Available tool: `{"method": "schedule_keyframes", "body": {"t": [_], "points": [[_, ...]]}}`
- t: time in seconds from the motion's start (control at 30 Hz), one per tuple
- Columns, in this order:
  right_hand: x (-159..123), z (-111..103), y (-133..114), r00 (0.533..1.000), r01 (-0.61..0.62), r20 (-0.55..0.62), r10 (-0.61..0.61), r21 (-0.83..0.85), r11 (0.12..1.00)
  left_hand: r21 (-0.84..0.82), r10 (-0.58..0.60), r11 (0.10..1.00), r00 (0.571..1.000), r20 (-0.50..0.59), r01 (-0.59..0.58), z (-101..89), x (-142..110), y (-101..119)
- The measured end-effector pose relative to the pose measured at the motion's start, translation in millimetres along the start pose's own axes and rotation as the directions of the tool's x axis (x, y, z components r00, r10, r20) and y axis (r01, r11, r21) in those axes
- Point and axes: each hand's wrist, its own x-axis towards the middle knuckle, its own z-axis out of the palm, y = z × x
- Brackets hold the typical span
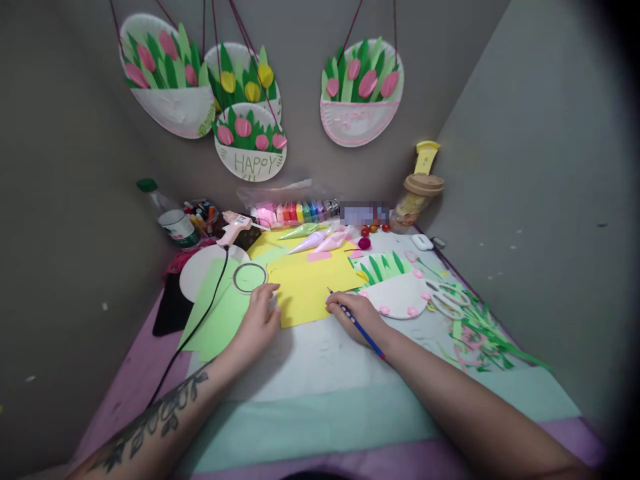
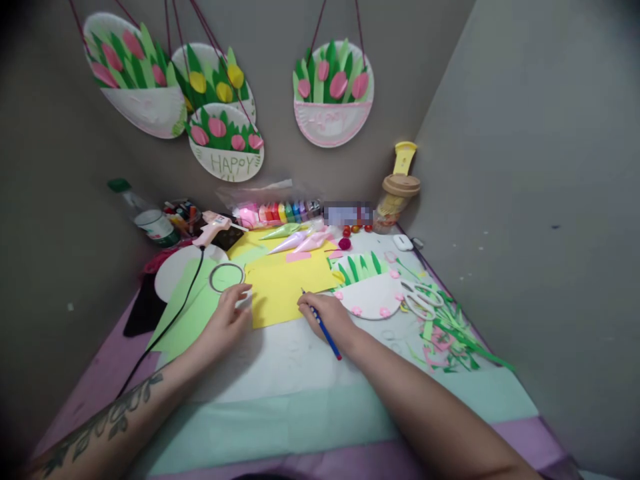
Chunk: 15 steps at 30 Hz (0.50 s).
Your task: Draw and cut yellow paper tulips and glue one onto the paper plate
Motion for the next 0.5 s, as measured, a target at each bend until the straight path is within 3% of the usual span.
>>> {"method": "schedule_keyframes", "body": {"t": [0.1,0.17,0.3,0.5], "points": [[0.5,0.4,1.0,1.0,0.009,-0.021,-0.009,-0.021,1.0,-0.276,-0.301,0.909,0.949,0.088,0.314,-3.3,-7.0,3.5],[0.4,1.2,2.5,1.0,0.016,-0.026,-0.017,-0.026,1.0,-0.389,-0.397,0.814,0.902,0.17,0.432,-3.9,-9.4,10.8],[-0.4,3.2,5.7,0.999,0.035,-0.027,-0.035,-0.023,0.999,-0.54,-0.432,0.698,0.878,0.205,0.47,0.5,-6.3,25.1],[0.3,3.3,7.7,0.997,0.082,0.003,-0.082,-0.022,0.996,-0.435,-0.37,0.789,0.901,0.227,0.434,20.4,5.2,19.1]]}}
